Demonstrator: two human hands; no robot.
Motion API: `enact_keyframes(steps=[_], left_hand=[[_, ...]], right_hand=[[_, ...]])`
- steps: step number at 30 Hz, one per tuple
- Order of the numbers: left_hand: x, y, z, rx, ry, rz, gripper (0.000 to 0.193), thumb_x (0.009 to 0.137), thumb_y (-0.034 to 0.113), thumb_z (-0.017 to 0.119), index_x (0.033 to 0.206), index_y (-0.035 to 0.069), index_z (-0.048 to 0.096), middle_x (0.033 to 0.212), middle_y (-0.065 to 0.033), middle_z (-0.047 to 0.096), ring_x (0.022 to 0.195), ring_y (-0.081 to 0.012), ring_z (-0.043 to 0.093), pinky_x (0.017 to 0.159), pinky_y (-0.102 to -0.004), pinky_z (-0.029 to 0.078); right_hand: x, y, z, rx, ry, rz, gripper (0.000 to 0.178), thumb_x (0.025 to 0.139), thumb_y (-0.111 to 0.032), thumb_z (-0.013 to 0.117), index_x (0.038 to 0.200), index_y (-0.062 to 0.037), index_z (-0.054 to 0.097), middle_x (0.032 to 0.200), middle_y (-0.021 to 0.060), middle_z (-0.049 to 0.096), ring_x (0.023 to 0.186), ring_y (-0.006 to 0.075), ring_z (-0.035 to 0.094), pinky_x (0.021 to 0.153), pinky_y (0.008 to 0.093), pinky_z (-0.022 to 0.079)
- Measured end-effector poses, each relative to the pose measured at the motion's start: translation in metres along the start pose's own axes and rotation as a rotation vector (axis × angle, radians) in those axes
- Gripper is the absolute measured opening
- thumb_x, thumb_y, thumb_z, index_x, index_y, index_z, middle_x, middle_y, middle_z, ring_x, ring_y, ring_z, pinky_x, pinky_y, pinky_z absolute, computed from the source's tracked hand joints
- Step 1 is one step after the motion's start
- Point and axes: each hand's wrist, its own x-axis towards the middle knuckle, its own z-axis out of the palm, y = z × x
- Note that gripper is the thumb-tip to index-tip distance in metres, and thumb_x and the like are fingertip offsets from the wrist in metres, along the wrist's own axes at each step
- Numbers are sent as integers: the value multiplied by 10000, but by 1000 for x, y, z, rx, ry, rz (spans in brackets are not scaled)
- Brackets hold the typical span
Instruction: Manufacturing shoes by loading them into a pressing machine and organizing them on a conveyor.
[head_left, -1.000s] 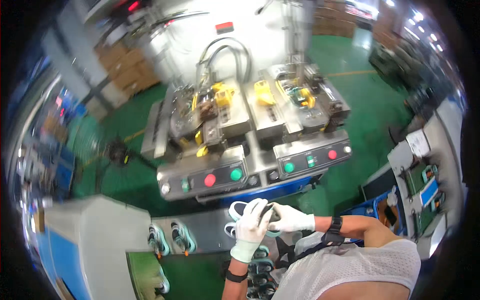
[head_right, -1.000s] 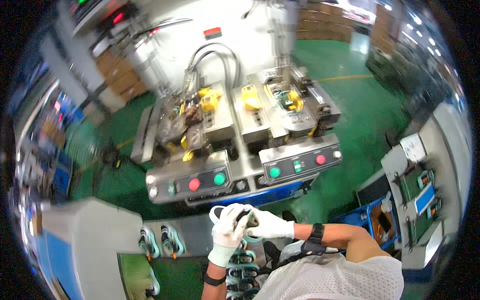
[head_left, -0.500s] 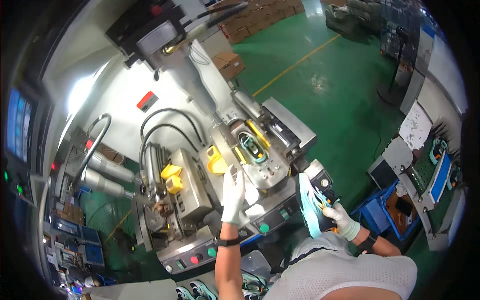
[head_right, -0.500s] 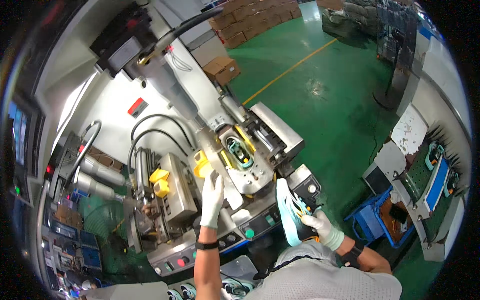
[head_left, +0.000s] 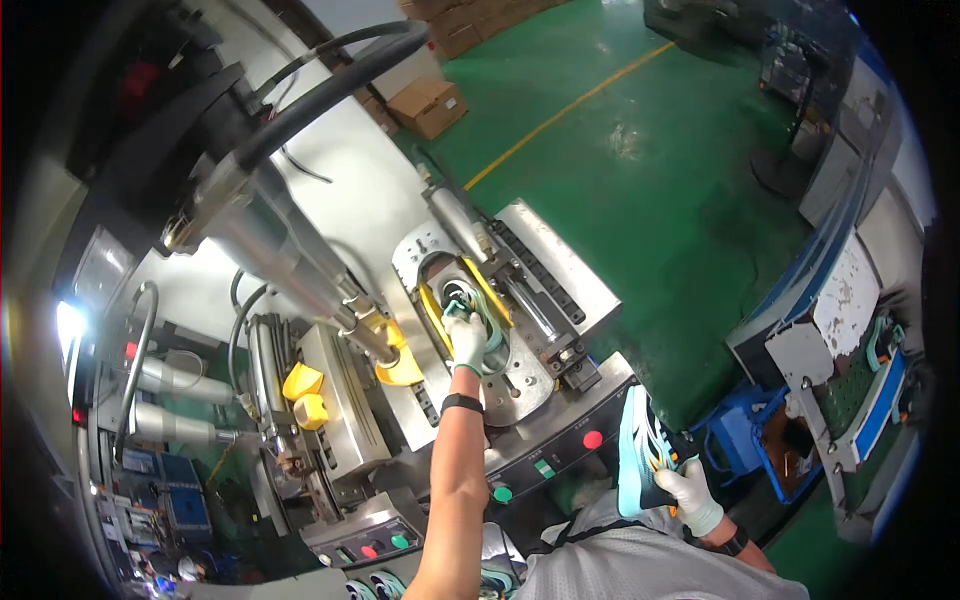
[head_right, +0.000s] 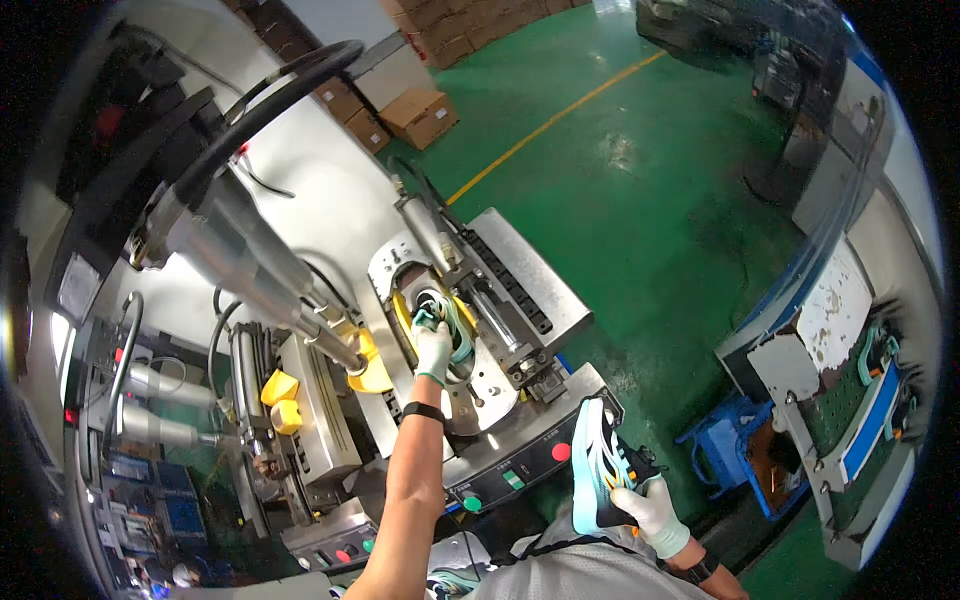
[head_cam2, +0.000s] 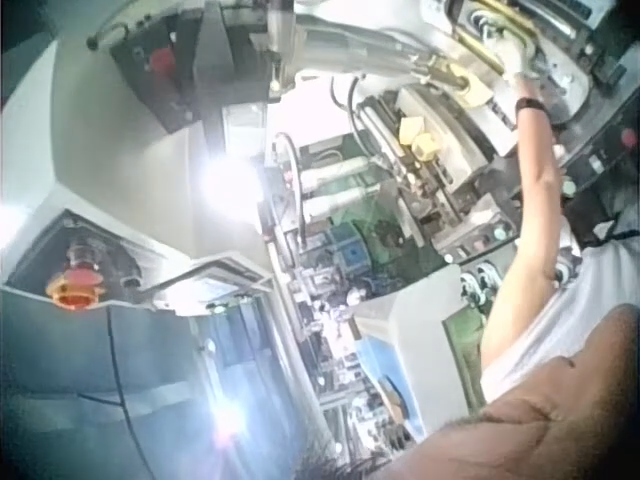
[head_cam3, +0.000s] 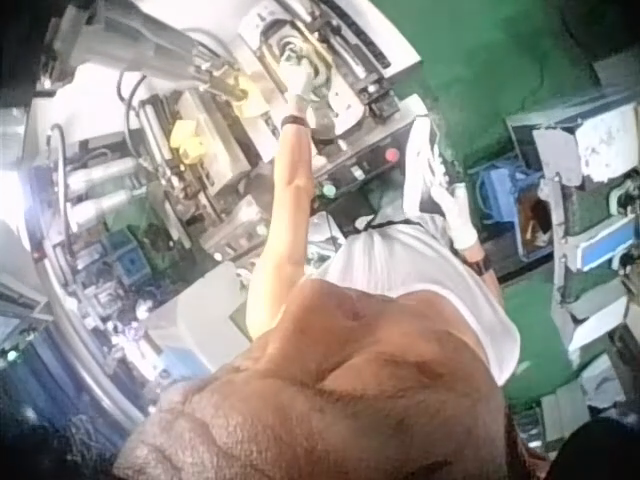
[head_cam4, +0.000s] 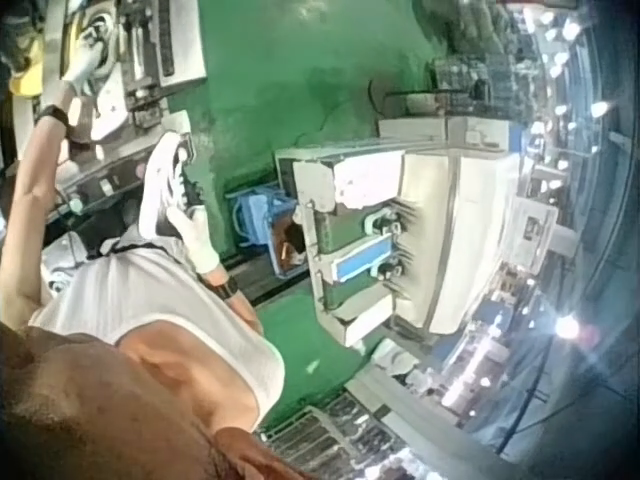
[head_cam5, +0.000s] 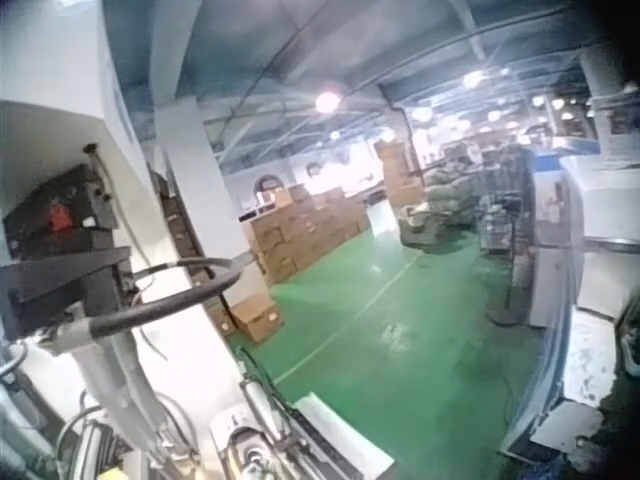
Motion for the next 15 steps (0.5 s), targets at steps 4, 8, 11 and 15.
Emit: enact_keyframes(steps=[4, 8, 11, 15], left_hand=[[-23, 53, -69, -381, -313, -397, 256, 945, 169, 529, 1115, -17, 573, 980, -88, 606, 877, -192, 588, 780, -324, 490], [-126, 61, -135, -582, -121, -110, 288, 968, 182, 528, 1187, -4, 514, 999, -57, 562, 888, -137, 549, 783, -276, 465], [-230, 96, -212, -664, -99, -348, 264, 963, 133, 527, 1179, -17, 497, 1021, -46, 547, 889, -112, 514, 798, -246, 442], [-342, 73, -261, -442, -167, -350, 216, 937, 76, 511, 1134, -12, 499, 971, -33, 548, 844, -98, 506, 760, -233, 433]], right_hand=[[27, -3, 9, -106, -65, -35, 562, 811, -163, 705, 1310, 14, 516, 1193, 51, 614, 1053, 130, 576, 932, 302, 455], [67, -32, 70, -177, -145, -163, 481, 838, -87, 626, 1291, 34, 520, 1172, 68, 615, 997, 122, 579, 902, 285, 462], [128, -56, 130, -401, -328, 0, 408, 859, -127, 656, 1215, 42, 553, 1124, 70, 621, 952, 119, 582, 857, 290, 482], [280, -12, 175, -419, -488, 146, 433, 842, -168, 688, 1198, 32, 544, 1081, 96, 634, 923, 155, 619, 799, 308, 512]])
